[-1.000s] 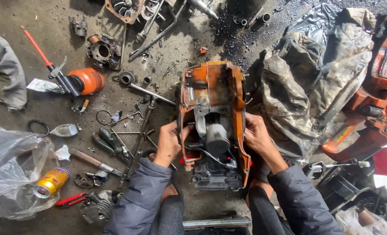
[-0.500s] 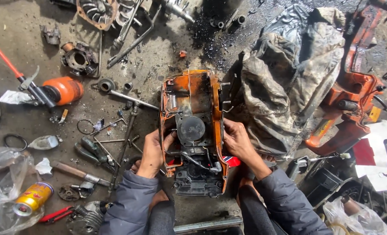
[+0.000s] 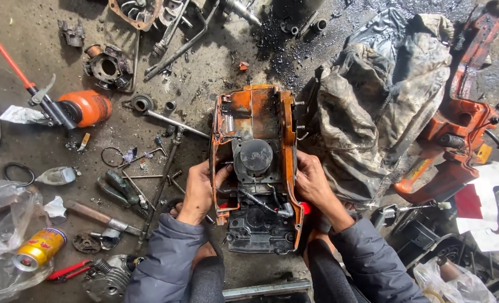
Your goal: The person disassembles and reassembles a chainsaw engine, using various tools to remove and install components. They handle the engine parts carefully, ensuring proper alignment and fit.
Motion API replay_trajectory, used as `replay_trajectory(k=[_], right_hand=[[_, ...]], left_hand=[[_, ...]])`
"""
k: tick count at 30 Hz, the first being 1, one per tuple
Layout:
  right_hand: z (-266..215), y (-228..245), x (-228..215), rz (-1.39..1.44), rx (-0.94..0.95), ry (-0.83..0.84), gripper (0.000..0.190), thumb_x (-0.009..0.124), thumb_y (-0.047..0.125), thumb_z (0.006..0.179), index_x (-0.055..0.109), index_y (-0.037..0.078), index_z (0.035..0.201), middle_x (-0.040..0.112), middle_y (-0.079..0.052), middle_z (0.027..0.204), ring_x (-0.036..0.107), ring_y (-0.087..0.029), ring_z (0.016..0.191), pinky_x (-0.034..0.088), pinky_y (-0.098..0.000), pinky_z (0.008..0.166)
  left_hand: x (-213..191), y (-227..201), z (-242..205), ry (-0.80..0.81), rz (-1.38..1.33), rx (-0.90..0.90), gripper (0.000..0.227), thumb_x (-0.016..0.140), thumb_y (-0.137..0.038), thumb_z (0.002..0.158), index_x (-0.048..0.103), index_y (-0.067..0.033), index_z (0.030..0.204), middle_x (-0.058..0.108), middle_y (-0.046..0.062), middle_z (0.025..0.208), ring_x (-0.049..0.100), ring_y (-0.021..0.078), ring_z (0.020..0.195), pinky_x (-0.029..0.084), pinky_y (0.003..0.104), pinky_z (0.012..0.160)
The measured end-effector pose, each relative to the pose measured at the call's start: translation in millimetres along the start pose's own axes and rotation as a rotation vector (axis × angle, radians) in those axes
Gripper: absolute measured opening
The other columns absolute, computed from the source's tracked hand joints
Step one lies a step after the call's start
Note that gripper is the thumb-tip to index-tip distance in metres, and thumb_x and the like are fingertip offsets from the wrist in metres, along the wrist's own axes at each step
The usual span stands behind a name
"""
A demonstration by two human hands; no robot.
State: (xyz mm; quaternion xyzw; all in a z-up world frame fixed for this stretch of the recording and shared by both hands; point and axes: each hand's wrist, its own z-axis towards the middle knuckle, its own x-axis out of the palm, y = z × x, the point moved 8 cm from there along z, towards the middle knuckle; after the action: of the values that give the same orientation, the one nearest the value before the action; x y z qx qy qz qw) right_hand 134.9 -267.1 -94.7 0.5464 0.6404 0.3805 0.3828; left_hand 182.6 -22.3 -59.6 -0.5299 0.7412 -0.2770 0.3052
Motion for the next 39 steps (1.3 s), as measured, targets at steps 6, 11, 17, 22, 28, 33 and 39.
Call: replay_trajectory(k=[6,11,17,22,28,33,39], right_hand=[[-2,-8,5,0.009,0.014,-0.007,0.036,0.063,0.038,0.101,0.069,0.007,0.085,0.069,-0.013,0.07,0.062,-0.018,0.072,0.055,-0.0412,0.07],[-7,-26,10,0.021,0.003,-0.007,0.04,0.061,0.042,0.102,0.071,0.005,0.091,0.07,-0.015,0.073,0.066,-0.022,0.072,0.056,-0.045,0.071],[-5,-9,8,-0.014,0.002,-0.007,0.038,0.062,0.042,0.102,0.069,0.007,0.09,0.067,-0.014,0.072,0.064,-0.02,0.072,0.055,-0.0438,0.07],[-12,-35,7,-0.021,0.015,-0.007,0.035,0.067,0.04,0.099,0.067,0.008,0.085,0.066,-0.013,0.068,0.06,-0.018,0.07,0.054,-0.041,0.068],[-25,-116,-2,0.019,0.063,-0.015,0.037,0.074,0.04,0.094,0.067,0.009,0.075,0.064,-0.006,0.062,0.058,-0.014,0.069,0.051,-0.0357,0.063],[-32,-136,-5,0.027,0.076,-0.029,0.031,0.076,0.029,0.091,0.068,0.007,0.071,0.064,-0.006,0.065,0.056,-0.016,0.071,0.051,-0.0348,0.065],[-25,-128,11,-0.031,0.111,0.054,0.011,0.064,0.007,0.081,0.071,0.001,0.077,0.062,-0.005,0.068,0.055,-0.016,0.074,0.052,-0.0388,0.069]], left_hand=[[3,-12,0,-0.003,0.025,0.004,0.012,0.081,-0.021,0.09,0.082,-0.0104,0.096,0.079,0.008,0.077,0.06,0.009,0.082,0.055,0.032,0.074],[4,19,3,-0.01,0.008,-0.027,0.014,0.082,-0.022,0.09,0.083,-0.0105,0.098,0.081,0.008,0.082,0.063,0.0092,0.084,0.056,0.032,0.076],[5,18,4,-0.016,0.007,-0.041,0.015,0.082,-0.021,0.089,0.083,-0.0094,0.098,0.08,0.009,0.081,0.063,0.0093,0.084,0.056,0.033,0.077],[6,18,3,-0.035,-0.04,-0.051,0.014,0.084,-0.021,0.087,0.082,-0.0083,0.093,0.078,0.007,0.075,0.06,0.0087,0.079,0.056,0.031,0.074],[8,42,3,-0.034,-0.074,-0.074,0.013,0.084,-0.021,0.085,0.081,-0.0098,0.091,0.076,0.006,0.073,0.059,0.0087,0.078,0.055,0.031,0.074],[11,64,6,-0.014,-0.09,-0.096,0.018,0.087,-0.023,0.084,0.079,-0.0103,0.094,0.076,0.007,0.074,0.064,0.0101,0.077,0.055,0.029,0.071],[12,75,4,-0.024,-0.206,-0.101,0.035,0.085,-0.024,0.085,0.075,-0.0059,0.112,0.078,0.012,0.087,0.072,0.0182,0.088,0.06,0.035,0.082]])
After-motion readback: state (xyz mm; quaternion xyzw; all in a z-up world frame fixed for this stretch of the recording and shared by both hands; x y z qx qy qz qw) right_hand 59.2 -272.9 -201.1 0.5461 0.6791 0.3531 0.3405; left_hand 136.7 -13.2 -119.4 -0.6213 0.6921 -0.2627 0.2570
